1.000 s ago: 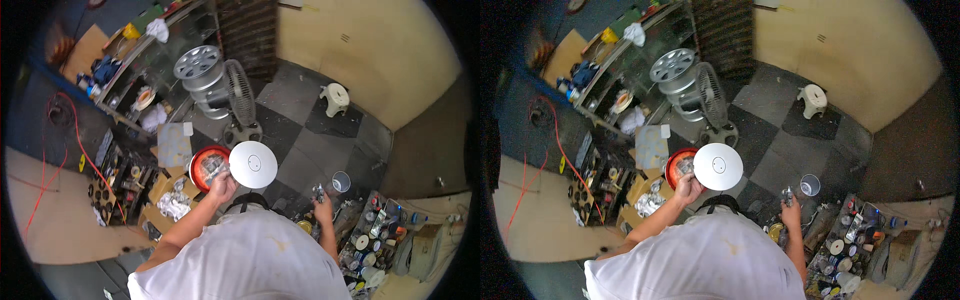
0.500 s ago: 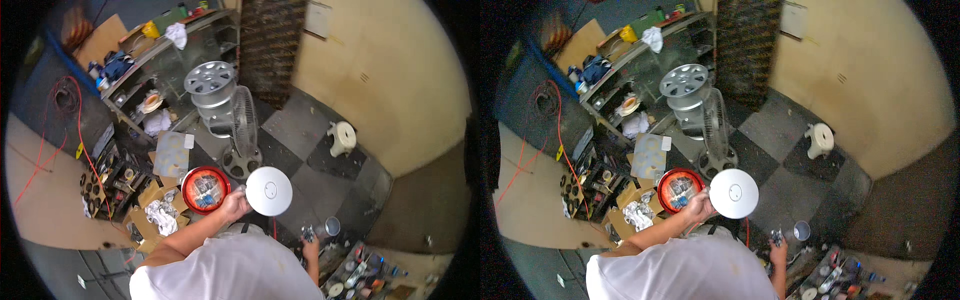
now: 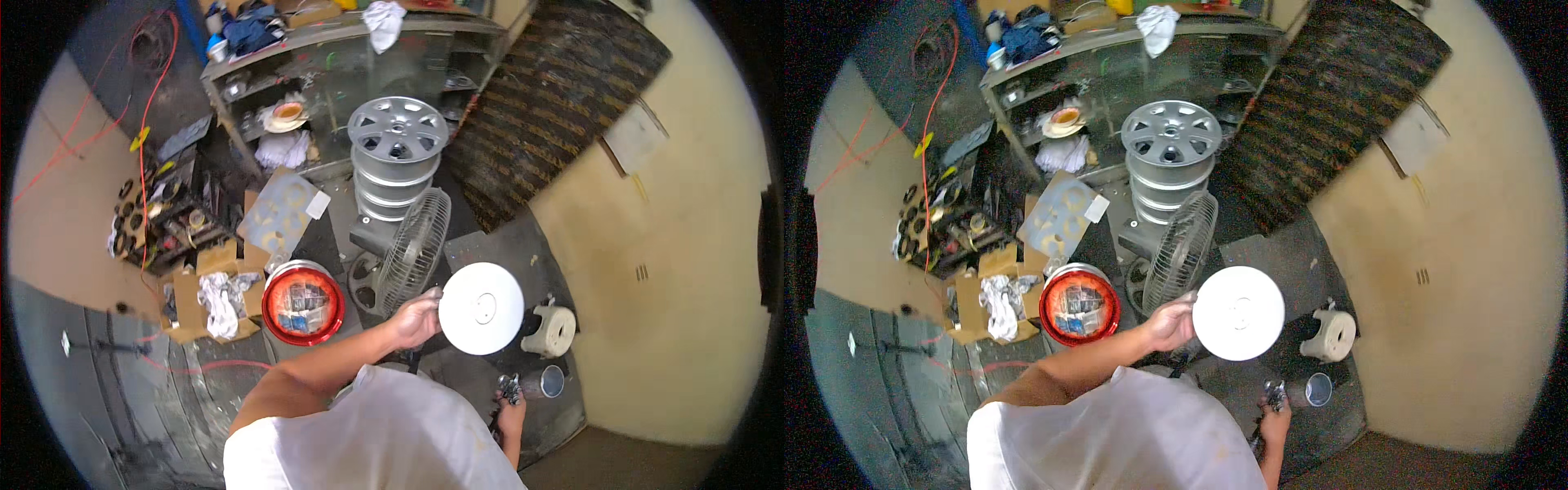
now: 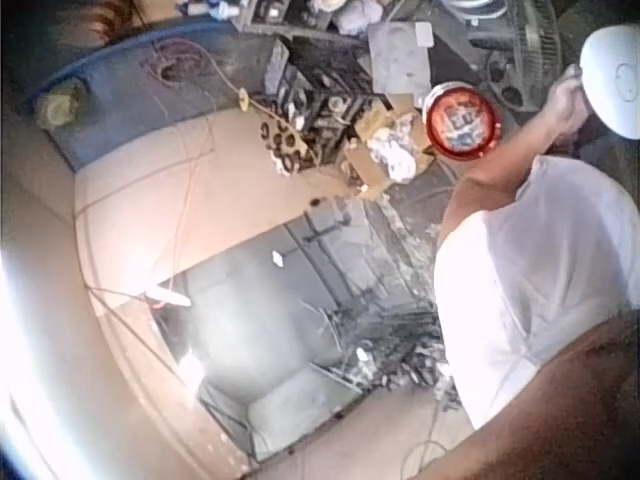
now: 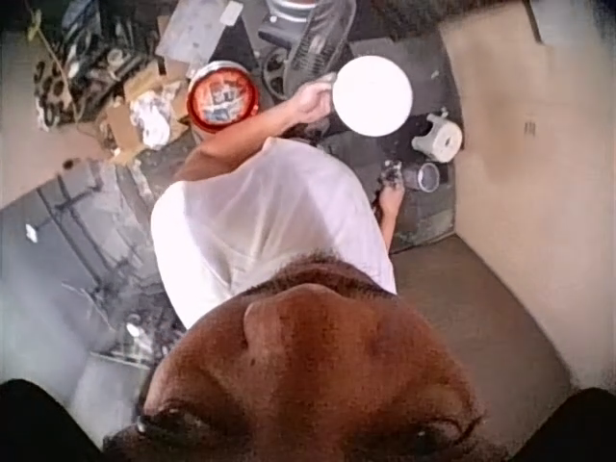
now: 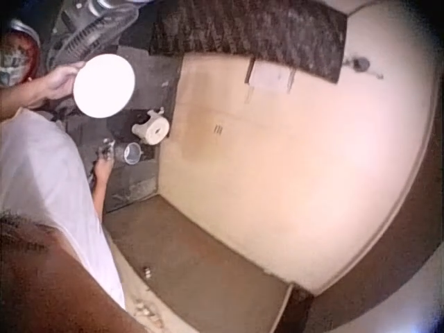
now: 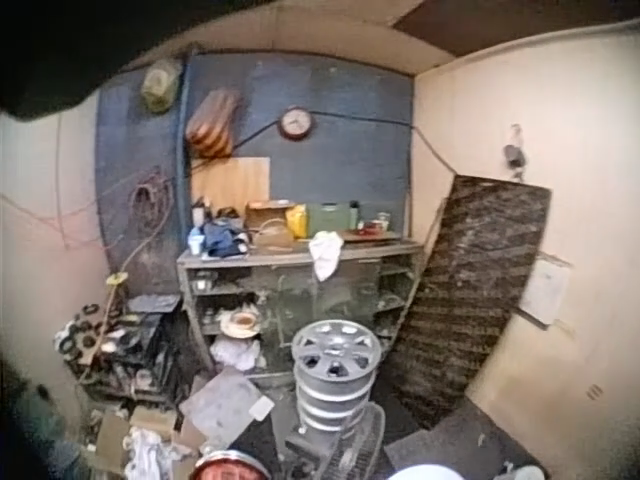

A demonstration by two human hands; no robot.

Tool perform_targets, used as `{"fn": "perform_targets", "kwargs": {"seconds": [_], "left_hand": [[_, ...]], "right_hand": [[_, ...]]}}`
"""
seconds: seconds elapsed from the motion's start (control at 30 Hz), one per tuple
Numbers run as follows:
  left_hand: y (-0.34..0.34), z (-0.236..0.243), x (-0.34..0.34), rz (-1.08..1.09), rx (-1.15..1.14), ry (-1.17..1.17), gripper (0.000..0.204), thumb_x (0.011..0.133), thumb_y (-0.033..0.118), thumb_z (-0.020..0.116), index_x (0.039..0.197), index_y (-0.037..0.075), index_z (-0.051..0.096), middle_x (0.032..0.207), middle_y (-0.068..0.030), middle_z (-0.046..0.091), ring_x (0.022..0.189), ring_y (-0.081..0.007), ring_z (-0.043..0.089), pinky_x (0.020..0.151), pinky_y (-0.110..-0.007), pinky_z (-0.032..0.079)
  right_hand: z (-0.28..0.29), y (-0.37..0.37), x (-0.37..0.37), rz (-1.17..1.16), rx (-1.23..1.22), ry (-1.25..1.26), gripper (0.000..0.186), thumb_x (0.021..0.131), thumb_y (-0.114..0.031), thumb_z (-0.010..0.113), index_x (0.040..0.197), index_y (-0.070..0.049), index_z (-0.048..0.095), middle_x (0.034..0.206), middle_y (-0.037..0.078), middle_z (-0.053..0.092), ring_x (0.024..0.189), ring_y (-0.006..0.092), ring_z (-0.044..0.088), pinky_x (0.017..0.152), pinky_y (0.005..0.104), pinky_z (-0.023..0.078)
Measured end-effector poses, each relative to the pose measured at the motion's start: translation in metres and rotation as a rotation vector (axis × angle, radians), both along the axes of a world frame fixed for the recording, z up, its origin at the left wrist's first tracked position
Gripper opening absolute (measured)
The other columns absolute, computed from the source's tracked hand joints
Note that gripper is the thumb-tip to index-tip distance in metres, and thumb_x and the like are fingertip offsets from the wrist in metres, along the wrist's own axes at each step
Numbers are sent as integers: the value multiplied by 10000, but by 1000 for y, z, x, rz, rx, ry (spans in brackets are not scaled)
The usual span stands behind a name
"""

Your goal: Preparing, cleaning, and spray painting various circular car parts in a workshop and spray booth.

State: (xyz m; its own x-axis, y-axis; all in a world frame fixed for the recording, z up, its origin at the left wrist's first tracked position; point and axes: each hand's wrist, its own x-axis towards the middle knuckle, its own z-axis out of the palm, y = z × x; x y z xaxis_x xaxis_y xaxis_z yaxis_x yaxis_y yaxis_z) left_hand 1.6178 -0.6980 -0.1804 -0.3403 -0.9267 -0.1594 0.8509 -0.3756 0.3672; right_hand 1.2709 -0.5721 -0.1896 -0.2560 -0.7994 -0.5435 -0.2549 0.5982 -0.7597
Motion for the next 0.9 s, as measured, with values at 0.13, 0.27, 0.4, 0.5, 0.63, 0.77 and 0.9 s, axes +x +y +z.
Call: {"fn": "perform_targets", "kwargs": {"seconds": [0.13,0.27,0.4,0.5,0.63,0.77,0.9], "left_hand": [[-63,5,-21,41,-63,-17,297,989,129,455,1277,113,528,1300,-80,608,1227,-221,586,1050,-428,454],[-100,-2,-48,102,-74,41,162,986,163,512,1135,134,568,1233,-47,623,1199,-207,586,1035,-448,454],[-118,1,-84,199,-44,64,101,973,155,521,1065,153,563,1154,-15,633,1133,-169,605,1005,-396,470],[-124,11,-106,304,-62,54,81,966,147,521,1038,154,559,1125,-13,633,1119,-159,607,997,-383,475],[-142,3,-145,483,-124,20,42,949,128,524,986,141,537,1017,-10,605,1010,-162,609,928,-393,496],[-139,12,-196,698,-56,12,72,995,163,472,999,163,544,1031,-6,631,1026,-164,624,914,-388,501],[-138,40,-243,800,-46,16,118,1017,149,417,1003,164,534,1054,-3,635,1031,-163,634,923,-380,505]], "right_hand": [[-14,-87,-43,192,-155,115,368,910,-34,671,1262,38,595,1058,96,692,915,183,627,856,318,484],[-4,-142,-55,194,-97,-67,396,909,-39,663,1279,68,570,1074,130,685,955,224,629,916,368,486],[-83,-188,-141,428,-102,161,405,909,-35,642,1296,62,571,1183,160,669,1100,246,619,1017,371,448],[-91,-235,-150,391,-52,-1,404,894,-16,656,1281,68,576,1184,160,676,1077,249,635,1004,373,463],[-106,-307,-196,665,-201,-124,384,876,14,676,1251,41,601,1119,142,697,990,223,665,910,358,514],[-75,-368,-205,764,-36,-221,403,892,38,637,1287,22,561,1033,114,700,940,188,662,870,330,526],[-11,-395,-202,799,17,-85,407,893,29,624,1289,-49,566,1050,64,694,894,177,653,702,345,559]]}}
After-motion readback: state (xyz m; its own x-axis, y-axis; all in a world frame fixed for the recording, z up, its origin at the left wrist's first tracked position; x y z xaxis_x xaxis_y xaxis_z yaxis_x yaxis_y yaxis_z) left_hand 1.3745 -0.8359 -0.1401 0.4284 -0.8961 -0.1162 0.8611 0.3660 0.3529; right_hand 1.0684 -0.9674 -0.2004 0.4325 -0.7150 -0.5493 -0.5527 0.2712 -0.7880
